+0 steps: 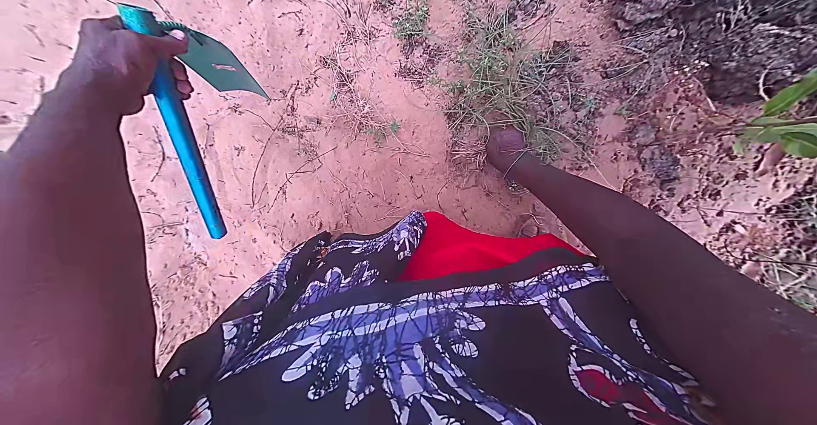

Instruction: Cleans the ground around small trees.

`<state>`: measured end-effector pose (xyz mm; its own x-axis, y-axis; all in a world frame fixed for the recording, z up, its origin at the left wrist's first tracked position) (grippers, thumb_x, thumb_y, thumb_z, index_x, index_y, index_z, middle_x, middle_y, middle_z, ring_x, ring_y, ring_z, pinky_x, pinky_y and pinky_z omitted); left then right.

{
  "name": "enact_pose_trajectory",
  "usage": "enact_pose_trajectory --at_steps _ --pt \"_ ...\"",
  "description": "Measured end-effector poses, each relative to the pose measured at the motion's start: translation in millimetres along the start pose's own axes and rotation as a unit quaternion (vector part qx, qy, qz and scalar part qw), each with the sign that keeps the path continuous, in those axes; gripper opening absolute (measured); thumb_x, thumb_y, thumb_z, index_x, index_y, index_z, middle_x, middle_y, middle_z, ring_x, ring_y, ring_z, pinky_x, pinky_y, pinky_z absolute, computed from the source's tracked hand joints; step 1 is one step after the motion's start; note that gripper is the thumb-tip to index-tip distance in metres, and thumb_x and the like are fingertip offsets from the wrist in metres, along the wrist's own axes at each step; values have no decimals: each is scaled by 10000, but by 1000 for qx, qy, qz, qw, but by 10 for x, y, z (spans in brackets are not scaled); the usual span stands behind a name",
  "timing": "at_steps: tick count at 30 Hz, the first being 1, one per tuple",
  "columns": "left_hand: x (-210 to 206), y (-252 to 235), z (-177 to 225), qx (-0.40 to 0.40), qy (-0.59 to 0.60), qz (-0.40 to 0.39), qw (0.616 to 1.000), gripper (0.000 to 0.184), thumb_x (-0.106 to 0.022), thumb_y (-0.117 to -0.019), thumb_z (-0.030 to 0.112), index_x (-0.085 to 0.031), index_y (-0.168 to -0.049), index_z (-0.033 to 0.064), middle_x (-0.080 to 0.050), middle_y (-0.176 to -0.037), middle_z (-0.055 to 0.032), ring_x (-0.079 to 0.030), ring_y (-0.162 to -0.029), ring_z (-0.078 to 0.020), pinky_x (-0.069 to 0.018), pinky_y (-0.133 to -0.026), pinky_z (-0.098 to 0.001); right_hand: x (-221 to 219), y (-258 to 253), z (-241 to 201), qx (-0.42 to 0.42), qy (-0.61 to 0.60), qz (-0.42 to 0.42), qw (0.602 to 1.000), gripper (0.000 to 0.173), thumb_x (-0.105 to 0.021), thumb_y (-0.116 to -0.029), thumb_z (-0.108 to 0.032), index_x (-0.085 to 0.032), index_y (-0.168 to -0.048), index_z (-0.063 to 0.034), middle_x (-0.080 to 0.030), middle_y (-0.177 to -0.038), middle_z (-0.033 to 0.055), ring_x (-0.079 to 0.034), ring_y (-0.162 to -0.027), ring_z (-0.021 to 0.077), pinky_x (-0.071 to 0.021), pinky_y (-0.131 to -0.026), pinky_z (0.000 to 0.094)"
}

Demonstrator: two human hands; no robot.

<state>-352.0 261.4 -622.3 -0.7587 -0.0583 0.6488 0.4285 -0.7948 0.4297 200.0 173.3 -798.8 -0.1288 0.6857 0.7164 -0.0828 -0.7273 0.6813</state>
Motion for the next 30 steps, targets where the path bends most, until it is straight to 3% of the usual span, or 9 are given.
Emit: enact_pose_trajectory --at_steps 3,8,10,13,18,20,25,27,30 --pt "-26 8 108 -10 4 4 1000 114 -586 -1011 295 -528 -1039 201 -508 -599 126 -553 -457 -19 -524 -467 -213 16 42 -61 -33 10 -18 999 319 -531 -992 -15 -545 -1265 149 -620 -1239 328 -641 -1152 476 -532 -887 594" --pt "-131 39 210 -39 7 -17 999 135 -588 -1017 267 -562 -1083 152 -511 -625 105 -551 -466 -23 -526 -473 -217 -62 78 -23 -92 -43 5 995 444 -585 -972 -19 -469 -1357 167 -563 -1328 354 -582 -1239 510 -528 -927 609" --pt "-143 91 267 -40 5 -22 999 125 -585 -1023 261 -550 -1072 151 -498 -615 106 -544 -458 -24 -522 -469 -215 -1 94 61 -84 -86 0 993 370 -578 -995 -84 -547 -1278 153 -604 -1289 349 -613 -1201 509 -513 -922 647" --pt "-100 91 233 -42 2 -30 999 124 -589 -1020 266 -543 -1054 157 -496 -594 105 -540 -438 -25 -518 -444 -216 -26 65 121 -73 -56 -71 993 449 -581 -1027 -253 -598 -1248 138 -591 -1329 343 -569 -1273 496 -461 -997 657" --pt "-12 121 189 -45 -13 -20 999 150 -594 -1018 270 -536 -1068 141 -474 -608 95 -508 -430 -19 -504 -447 -208 -57 155 132 37 -81 -151 985 439 -568 -1060 -294 -642 -1206 113 -620 -1285 344 -577 -1253 500 -422 -1014 690" --pt "-24 149 151 -34 -20 -19 999 180 -589 -1022 299 -532 -1087 141 -462 -611 99 -504 -445 -11 -503 -469 -202 -427 378 51 109 -91 -147 979 346 -663 -993 -276 -695 -1137 37 -676 -1166 287 -634 -1142 461 -473 -935 679" --pt "-95 179 128 -26 2 -15 1000 180 -583 -1024 279 -525 -1102 127 -463 -629 84 -505 -463 -36 -508 -491 -231 -844 1395 -610 240 28 -235 941 315 -554 -1047 -172 -611 -1279 33 -627 -1248 319 -597 -1205 509 -479 -904 686" --pt "-160 169 147 -24 8 -25 999 177 -583 -1020 284 -526 -1093 134 -469 -616 86 -509 -451 -37 -513 -481 -232 -758 1264 -679 235 18 -191 953 323 -609 -996 -141 -614 -1265 37 -634 -1236 309 -599 -1197 502 -482 -901 678" --pt "-174 157 192 -29 34 -32 998 173 -588 -1015 287 -550 -1115 151 -482 -598 88 -522 -447 -46 -517 -476 -238 -438 727 -619 195 52 -46 978 415 -609 -981 -41 -567 -1387 38 -627 -1304 284 -550 -1294 475 -483 -989 614"
Point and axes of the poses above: each hand's wrist, its own y-axis away from the middle knuckle, its own x-axis out of the back of the hand, z = x × y, the point moved 8 cm from there along -y, towards the middle knuckle
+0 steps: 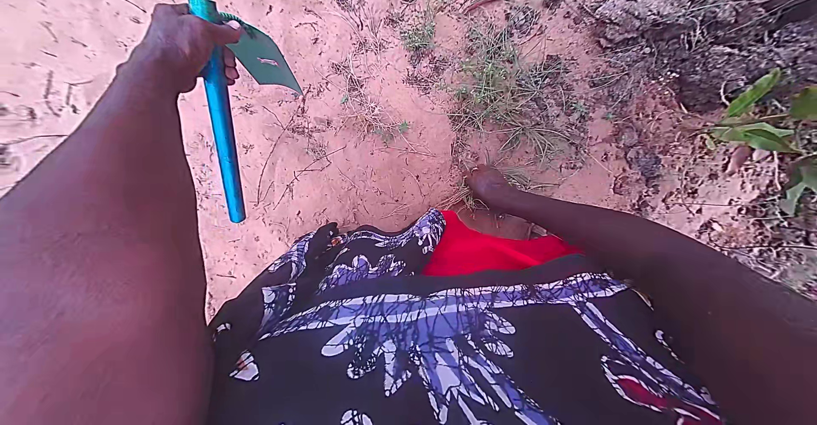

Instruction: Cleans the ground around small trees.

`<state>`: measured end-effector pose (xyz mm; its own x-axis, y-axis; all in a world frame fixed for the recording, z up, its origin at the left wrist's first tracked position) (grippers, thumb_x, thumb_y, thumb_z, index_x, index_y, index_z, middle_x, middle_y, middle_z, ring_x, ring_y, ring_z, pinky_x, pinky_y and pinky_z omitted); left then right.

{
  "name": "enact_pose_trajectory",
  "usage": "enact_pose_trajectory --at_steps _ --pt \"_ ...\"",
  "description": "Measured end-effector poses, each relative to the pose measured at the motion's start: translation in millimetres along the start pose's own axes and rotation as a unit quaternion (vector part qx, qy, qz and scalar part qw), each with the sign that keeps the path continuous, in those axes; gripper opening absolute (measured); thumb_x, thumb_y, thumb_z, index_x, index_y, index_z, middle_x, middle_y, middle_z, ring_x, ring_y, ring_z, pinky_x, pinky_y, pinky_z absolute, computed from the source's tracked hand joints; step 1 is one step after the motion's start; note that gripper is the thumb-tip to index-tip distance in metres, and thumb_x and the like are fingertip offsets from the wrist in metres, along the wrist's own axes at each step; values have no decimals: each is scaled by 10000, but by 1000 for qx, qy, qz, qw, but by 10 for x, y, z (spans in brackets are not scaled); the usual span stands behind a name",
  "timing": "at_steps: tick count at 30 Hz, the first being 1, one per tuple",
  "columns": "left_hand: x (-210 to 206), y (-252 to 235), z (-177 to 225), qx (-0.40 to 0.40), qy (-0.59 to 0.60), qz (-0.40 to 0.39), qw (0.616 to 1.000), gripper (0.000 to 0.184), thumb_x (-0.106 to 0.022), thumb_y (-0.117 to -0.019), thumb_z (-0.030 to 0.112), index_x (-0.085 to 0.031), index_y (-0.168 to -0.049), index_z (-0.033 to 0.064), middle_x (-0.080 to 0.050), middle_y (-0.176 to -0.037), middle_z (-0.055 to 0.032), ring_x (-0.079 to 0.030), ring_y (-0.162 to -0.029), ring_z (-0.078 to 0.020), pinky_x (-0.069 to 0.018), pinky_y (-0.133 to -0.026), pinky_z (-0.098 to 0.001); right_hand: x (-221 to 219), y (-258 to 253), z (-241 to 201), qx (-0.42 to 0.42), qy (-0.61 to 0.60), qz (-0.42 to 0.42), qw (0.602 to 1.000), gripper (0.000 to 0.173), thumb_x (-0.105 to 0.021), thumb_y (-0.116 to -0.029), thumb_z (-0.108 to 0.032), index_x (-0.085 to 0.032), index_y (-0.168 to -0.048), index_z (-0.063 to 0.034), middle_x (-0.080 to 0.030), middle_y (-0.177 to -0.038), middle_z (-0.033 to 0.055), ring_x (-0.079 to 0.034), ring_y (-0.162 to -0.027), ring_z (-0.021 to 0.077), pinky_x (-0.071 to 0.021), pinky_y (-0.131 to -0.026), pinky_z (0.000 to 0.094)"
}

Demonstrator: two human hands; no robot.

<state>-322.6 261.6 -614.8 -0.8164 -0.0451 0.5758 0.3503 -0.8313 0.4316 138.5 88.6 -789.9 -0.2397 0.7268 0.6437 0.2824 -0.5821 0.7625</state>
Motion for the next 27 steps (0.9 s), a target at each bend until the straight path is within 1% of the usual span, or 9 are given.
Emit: enact_pose_trajectory --at_steps 5,7,9,11,13,17,22,25,27 --pt "57 37 51 -17 -7 7 1000 137 -588 -1021 276 -550 -1050 147 -489 -599 90 -536 -454 -44 -526 -482 -235 392 -529 416 -75 17 79 994 317 -539 -996 17 -597 -1301 83 -620 -1294 313 -596 -1221 506 -507 -927 646" --pt "117 8 -11 -9 -21 15 1000 130 -597 -1016 280 -551 -1025 159 -483 -597 101 -530 -452 -29 -519 -477 -219 431 -615 463 -99 18 91 991 365 -505 -1012 6 -553 -1364 88 -604 -1318 326 -574 -1247 519 -506 -924 652" --pt "163 -79 -130 2 -31 13 999 140 -598 -1015 283 -541 -1040 158 -472 -585 102 -523 -440 -28 -513 -462 -218 461 -619 500 -134 -6 79 988 401 -503 -1008 21 -516 -1401 99 -580 -1357 332 -549 -1271 535 -485 -930 680" --pt "187 -207 -247 2 -44 5 999 142 -600 -1013 286 -532 -1043 165 -462 -577 111 -517 -429 -26 -513 -451 -221 493 -604 568 -170 -25 61 983 335 -506 -1002 22 -546 -1319 122 -590 -1316 329 -593 -1211 518 -520 -884 656" --pt "197 -359 -380 6 -49 -9 999 146 -612 -1005 295 -548 -1031 166 -476 -562 103 -529 -427 -43 -522 -452 -244 549 -532 630 -188 -72 15 979 320 -544 -1009 -37 -577 -1283 125 -583 -1343 320 -583 -1250 489 -498 -961 647" --pt "188 -608 -522 15 -45 -27 999 163 -605 -1002 323 -543 -1052 181 -474 -568 105 -524 -422 -41 -521 -441 -253 562 -523 894 -171 -128 11 977 360 -626 -996 -226 -648 -1157 96 -639 -1261 305 -622 -1199 465 -493 -926 666" --pt "187 -910 -589 11 -26 -19 999 207 -628 -978 346 -557 -1118 212 -491 -572 122 -526 -402 -25 -503 -395 -242 293 -260 1046 -124 -177 30 976 382 -698 -945 -231 -649 -1163 79 -648 -1198 322 -625 -1153 498 -489 -902 690" --pt "110 -1028 -549 16 -53 -12 998 237 -620 -984 418 -553 -1114 232 -489 -592 130 -523 -412 -3 -473 -384 -208 -35 103 675 -9 -125 -56 991 360 -708 -934 -179 -658 -1214 42 -658 -1190 296 -624 -1158 477 -490 -923 659" --pt "-24 -983 -430 9 -68 -19 997 213 -614 -984 385 -544 -1097 219 -469 -589 133 -500 -410 6 -464 -395 -196 -322 448 301 73 -77 -133 985 299 -620 -985 -144 -641 -1206 57 -651 -1178 301 -619 -1151 484 -479 -911 657"
Point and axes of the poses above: each hand's wrist, its own y-axis away from the middle knuckle, its own x-axis out of the back of the hand, z = x × y, the point moved 8 cm from there along -y, towards the middle knuckle
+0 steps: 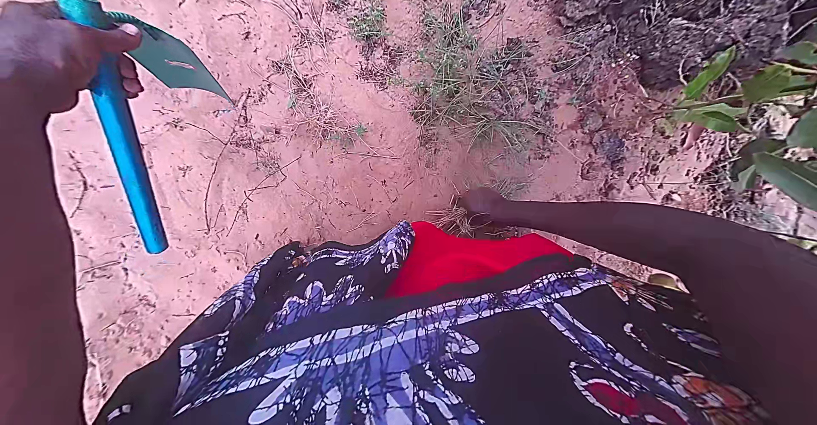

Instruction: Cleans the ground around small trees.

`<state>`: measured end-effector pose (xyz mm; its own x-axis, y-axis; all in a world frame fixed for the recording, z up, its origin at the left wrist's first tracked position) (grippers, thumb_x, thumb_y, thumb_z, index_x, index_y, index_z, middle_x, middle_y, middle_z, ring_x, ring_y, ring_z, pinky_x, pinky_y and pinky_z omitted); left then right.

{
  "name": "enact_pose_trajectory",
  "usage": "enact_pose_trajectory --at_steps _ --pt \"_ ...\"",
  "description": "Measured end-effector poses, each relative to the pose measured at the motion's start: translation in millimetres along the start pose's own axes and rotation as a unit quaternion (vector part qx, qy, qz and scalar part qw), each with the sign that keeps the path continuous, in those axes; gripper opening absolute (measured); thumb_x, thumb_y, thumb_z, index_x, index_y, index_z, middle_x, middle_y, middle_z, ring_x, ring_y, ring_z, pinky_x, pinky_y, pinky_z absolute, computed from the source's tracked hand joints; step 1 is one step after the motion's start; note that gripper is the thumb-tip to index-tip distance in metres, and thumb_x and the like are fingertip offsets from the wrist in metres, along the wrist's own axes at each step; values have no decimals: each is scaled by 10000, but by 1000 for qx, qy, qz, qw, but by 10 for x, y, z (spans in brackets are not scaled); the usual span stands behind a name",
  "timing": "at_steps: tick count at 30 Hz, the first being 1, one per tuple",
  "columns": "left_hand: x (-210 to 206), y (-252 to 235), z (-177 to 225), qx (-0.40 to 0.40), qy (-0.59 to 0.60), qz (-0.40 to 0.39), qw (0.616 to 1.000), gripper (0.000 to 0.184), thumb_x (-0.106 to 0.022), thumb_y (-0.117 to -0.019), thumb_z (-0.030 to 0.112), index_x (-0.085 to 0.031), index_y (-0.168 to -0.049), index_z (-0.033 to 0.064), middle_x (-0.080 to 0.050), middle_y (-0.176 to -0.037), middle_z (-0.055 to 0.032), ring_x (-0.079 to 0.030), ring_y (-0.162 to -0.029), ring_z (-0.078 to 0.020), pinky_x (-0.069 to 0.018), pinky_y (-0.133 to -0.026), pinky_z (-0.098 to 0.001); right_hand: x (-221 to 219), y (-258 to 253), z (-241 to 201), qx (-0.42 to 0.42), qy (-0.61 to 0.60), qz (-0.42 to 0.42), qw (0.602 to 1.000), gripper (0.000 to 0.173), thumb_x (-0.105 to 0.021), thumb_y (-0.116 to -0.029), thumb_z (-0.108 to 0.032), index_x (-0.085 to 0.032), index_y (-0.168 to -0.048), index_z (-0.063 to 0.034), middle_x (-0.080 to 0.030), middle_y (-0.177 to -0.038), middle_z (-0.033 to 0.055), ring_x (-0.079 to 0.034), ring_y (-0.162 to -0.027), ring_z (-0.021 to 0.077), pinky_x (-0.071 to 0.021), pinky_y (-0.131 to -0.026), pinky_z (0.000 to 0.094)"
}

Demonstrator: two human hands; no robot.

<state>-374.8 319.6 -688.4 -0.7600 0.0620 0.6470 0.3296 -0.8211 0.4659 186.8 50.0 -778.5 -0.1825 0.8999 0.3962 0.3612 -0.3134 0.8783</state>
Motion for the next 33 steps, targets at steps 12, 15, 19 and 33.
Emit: enact_pose_trajectory --at_steps 12,15,19,33 --pt "-536 193 664 -27 -6 -48 998 174 -603 -1011 310 -543 -1103 176 -458 -603 108 -528 -443 -19 -516 -453 -209 555 364 683 -146 75 195 967 361 -565 -1005 -9 -545 -1362 38 -621 -1245 320 -608 -1191 522 -538 -837 631" --pt "-551 272 762 -47 -7 -49 998 97 -589 -1018 228 -535 -1042 151 -472 -588 94 -529 -432 -20 -518 -446 -203 597 272 803 -196 98 156 963 323 -532 -1006 15 -548 -1313 114 -624 -1217 335 -634 -1115 532 -528 -815 636" --pt "-490 363 755 -44 -10 -56 997 80 -584 -1019 232 -553 -1007 159 -483 -580 100 -536 -443 -8 -508 -458 -177 519 207 979 -259 99 130 952 291 -542 -992 11 -574 -1264 109 -646 -1160 335 -655 -1071 527 -543 -793 622" --pt "-3 72 19 -13 -10 -26 1000 165 -649 -969 286 -606 -1070 163 -534 -593 87 -542 -407 -28 -488 -375 -220 822 112 1166 -273 -121 162 941 414 -674 -979 -268 -636 -1117 120 -633 -1193 357 -620 -1157 525 -486 -892 703"
Point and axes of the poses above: each hand's wrist, its own y-axis away from the middle knuckle, its own x-axis out of the back of the hand, z = x × y, the point moved 8 cm from there along -y, towards the middle knuckle
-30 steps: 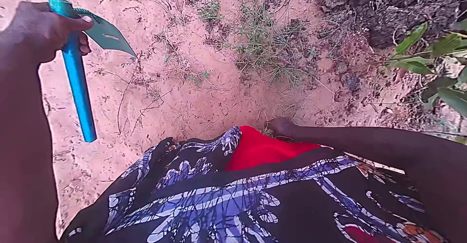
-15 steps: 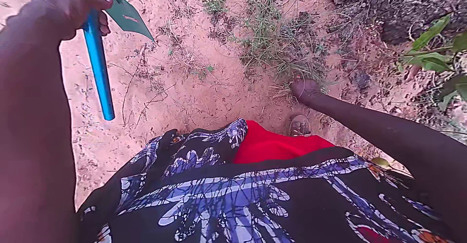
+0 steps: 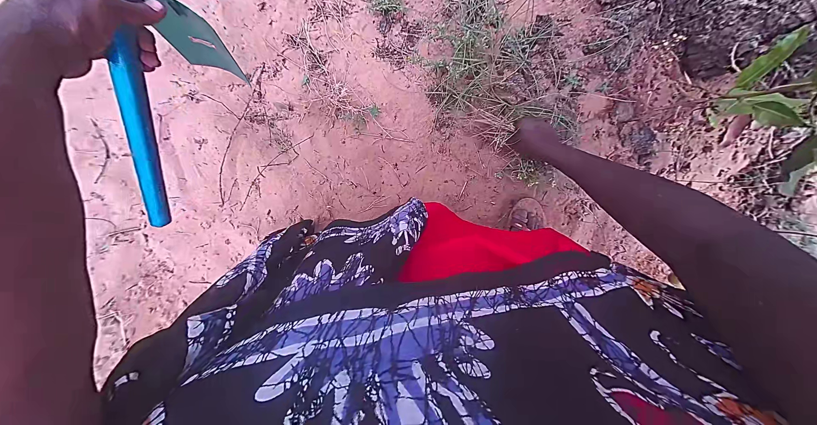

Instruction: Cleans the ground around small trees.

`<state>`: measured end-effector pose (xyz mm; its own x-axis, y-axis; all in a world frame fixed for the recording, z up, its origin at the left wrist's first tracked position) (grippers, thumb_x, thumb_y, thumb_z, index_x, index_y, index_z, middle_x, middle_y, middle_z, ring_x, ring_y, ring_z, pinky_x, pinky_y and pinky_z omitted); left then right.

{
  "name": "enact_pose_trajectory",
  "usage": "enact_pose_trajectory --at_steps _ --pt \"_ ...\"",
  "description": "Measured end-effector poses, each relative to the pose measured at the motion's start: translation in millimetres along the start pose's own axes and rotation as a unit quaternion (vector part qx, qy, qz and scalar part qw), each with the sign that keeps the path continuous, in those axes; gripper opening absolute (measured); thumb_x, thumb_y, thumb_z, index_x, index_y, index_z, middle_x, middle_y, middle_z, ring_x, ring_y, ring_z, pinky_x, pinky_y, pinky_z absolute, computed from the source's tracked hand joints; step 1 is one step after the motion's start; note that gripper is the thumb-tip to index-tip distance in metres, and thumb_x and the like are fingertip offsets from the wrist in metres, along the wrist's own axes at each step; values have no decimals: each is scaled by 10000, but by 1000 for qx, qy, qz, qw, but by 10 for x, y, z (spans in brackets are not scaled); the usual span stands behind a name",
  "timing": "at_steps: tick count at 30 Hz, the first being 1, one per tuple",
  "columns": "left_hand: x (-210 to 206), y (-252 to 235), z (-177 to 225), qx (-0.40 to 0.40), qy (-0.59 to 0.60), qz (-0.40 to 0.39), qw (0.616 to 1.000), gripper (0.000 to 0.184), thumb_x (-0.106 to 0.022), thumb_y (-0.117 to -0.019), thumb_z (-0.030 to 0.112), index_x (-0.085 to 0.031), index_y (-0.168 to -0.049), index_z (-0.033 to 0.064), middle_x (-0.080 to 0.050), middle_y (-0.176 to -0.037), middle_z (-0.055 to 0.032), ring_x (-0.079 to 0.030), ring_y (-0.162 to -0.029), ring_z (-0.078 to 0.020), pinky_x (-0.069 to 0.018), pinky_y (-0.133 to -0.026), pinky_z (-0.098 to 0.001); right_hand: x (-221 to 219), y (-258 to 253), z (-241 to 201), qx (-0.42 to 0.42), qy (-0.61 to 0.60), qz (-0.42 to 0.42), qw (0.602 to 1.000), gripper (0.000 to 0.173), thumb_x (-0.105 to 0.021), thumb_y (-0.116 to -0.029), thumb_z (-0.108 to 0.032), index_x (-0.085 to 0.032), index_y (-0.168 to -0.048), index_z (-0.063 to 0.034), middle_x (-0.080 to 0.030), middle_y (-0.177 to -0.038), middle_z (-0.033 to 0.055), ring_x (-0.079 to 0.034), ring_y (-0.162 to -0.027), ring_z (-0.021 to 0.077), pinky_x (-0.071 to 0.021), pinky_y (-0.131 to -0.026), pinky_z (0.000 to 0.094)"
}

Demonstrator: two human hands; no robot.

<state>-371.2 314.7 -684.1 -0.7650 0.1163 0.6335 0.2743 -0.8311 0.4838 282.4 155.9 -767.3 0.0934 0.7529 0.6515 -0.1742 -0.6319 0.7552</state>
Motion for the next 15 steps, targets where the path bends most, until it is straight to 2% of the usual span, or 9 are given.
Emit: enact_pose_trajectory --at_steps 2,3,5,6,8,10,11,13,15 --pt "42 -15 -80 13 -3 2 1000 198 -651 -966 308 -611 -1101 169 -534 -601 86 -543 -414 -36 -492 -383 -230 5 -165 81 13 -99 27 995 373 -713 -946 -248 -678 -1046 109 -671 -1124 333 -650 -1096 486 -487 -899 688" --pt "44 38 -56 17 -4 5 1000 201 -647 -970 309 -608 -1112 172 -527 -603 89 -538 -413 -30 -490 -384 -222 -17 -232 144 22 -201 51 978 340 -722 -939 -192 -674 -1098 105 -672 -1149 304 -653 -1093 420 -499 -943 626" --pt "16 146 43 11 -5 6 1000 196 -629 -983 294 -599 -1122 159 -507 -609 87 -519 -415 -19 -479 -390 -204 -27 -158 214 -4 -418 86 904 295 -640 -996 -79 -613 -1236 91 -627 -1244 237 -609 -1119 278 -492 -999 466" --pt "4 146 64 0 -1 1 1000 190 -624 -989 289 -599 -1113 147 -503 -598 83 -521 -410 -19 -482 -388 -204 -20 -76 216 -31 -462 100 881 325 -601 -1022 -88 -583 -1301 76 -601 -1304 231 -589 -1168 269 -474 -1022 456" --pt "15 22 22 -12 -6 -10 1000 217 -620 -994 325 -607 -1120 149 -491 -585 88 -523 -405 -15 -479 -384 -193 -45 0 205 -56 -461 125 877 366 -581 -1045 -143 -566 -1347 64 -584 -1344 248 -571 -1219 308 -450 -1044 500" --pt "29 -177 -79 -14 -25 -19 999 220 -633 -981 398 -612 -1035 186 -499 -593 101 -516 -417 -5 -460 -396 -184 -121 -1 231 -51 -407 145 900 357 -622 -1022 -172 -612 -1283 72 -613 -1289 285 -585 -1200 380 -448 -1022 580" --pt "16 -205 -70 -30 -26 -33 999 202 -614 -992 382 -611 -1015 181 -499 -594 105 -518 -422 3 -460 -400 -175 -145 4 231 -38 -368 154 916 349 -634 -1012 -181 -633 -1247 77 -627 -1262 303 -595 -1192 416 -446 -1013 615" --pt "-43 5 106 -42 -49 -32 997 177 -536 -1047 321 -595 -984 166 -483 -592 101 -517 -442 11 -472 -437 -158 -179 80 125 3 -292 141 946 341 -620 -1020 -192 -656 -1200 95 -637 -1234 338 -598 -1198 477 -435 -1011 667" --pt "-139 482 436 -20 -59 16 998 176 -523 -1057 235 -573 -914 146 -463 -605 71 -497 -469 -12 -481 -492 -161 -200 409 -252 107 -217 76 967 258 -605 -1019 -99 -685 -1171 92 -670 -1179 325 -629 -1150 462 -447 -1005 635"
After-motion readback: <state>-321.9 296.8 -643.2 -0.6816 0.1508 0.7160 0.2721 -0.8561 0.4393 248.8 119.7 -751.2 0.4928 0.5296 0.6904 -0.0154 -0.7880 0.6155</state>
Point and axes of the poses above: each hand's wrist, its own y-axis away from the middle knuckle, its own x-axis out of the back of the hand, z = x × y, the point moved 8 cm from there along -y, towards the middle knuckle
